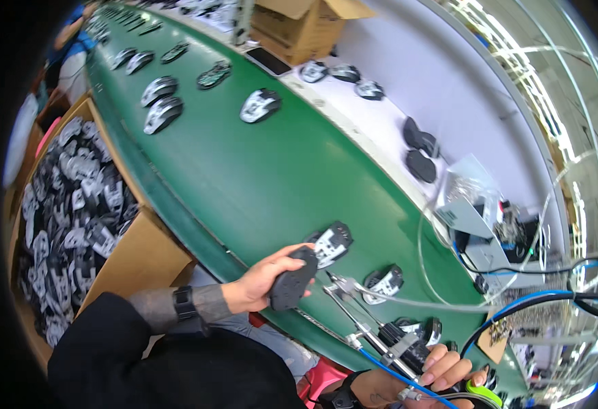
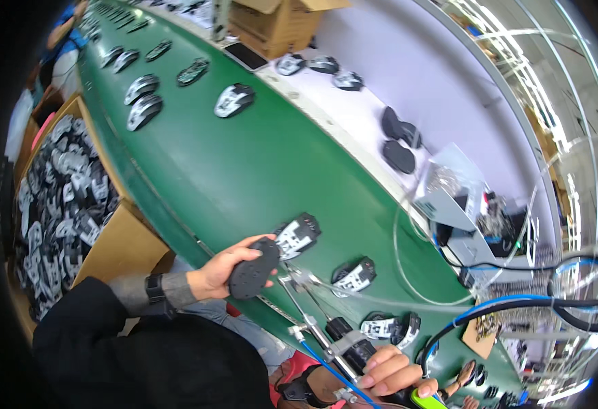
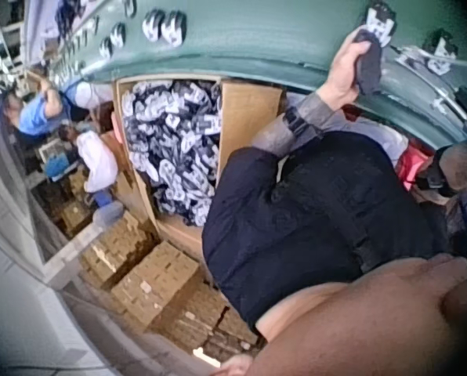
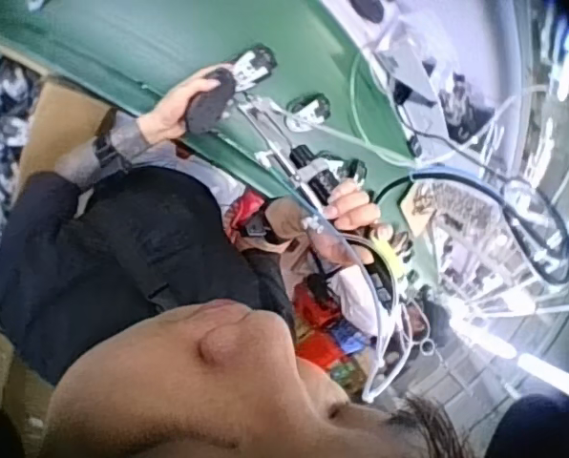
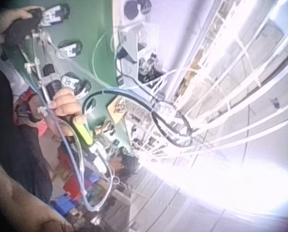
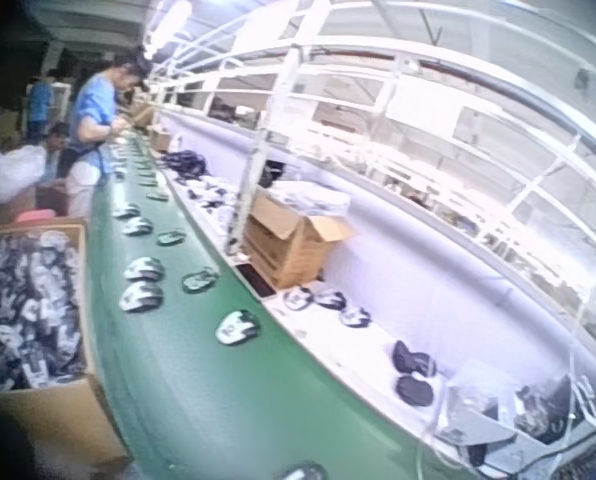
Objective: The recorder is using a pneumatic screwdriver to secure components of computer mice on an assembly line.
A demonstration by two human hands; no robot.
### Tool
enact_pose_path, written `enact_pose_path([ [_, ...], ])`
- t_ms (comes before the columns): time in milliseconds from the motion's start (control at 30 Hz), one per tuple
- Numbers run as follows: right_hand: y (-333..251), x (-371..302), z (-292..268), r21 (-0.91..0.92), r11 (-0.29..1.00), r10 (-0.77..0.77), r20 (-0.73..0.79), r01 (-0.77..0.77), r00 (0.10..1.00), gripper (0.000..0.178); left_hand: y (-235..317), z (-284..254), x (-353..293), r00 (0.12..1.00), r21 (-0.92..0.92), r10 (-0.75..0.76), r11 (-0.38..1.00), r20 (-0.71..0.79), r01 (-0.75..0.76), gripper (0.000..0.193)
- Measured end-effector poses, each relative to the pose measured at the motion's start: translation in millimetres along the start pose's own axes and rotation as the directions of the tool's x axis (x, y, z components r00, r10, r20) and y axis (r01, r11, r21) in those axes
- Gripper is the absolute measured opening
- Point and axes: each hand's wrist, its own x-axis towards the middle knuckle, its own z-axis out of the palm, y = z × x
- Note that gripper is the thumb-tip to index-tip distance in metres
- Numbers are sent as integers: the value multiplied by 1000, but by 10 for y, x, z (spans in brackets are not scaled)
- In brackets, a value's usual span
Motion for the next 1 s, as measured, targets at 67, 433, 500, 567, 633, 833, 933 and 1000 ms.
enact_pose_path([
  [67,57,34,-5,-3,1000,-9,15,9,1000,51,4,-37,-22,999,-51,3,999,50,-1,48],
  [433,172,-7,-49,50,999,-9,-55,12,998,48,-89,137,-15,987,-27,-17,999,157,21,51],
  [500,173,-9,-33,40,999,-17,-68,20,998,47,-123,111,-4,988,-17,-21,1000,155,23,52],
  [567,169,-14,-34,29,1000,-6,-59,8,998,45,-136,99,-12,988,-11,-19,1000,154,21,53],
  [633,170,-6,-33,24,1000,-1,-41,2,999,43,-132,103,-37,981,12,-65,998,183,63,58],
  [833,90,-9,-12,3,998,59,-82,-58,995,43,-55,130,35,970,-24,-94,995,226,102,58],
  [933,129,-31,37,-40,999,27,-107,-32,994,42,21,166,-29,998,145,51,988,43,-56,52],
  [1000,75,-38,27,-25,1000,17,-97,-19,995,41,100,115,42,983,99,171,982,-69,-164,49],
])
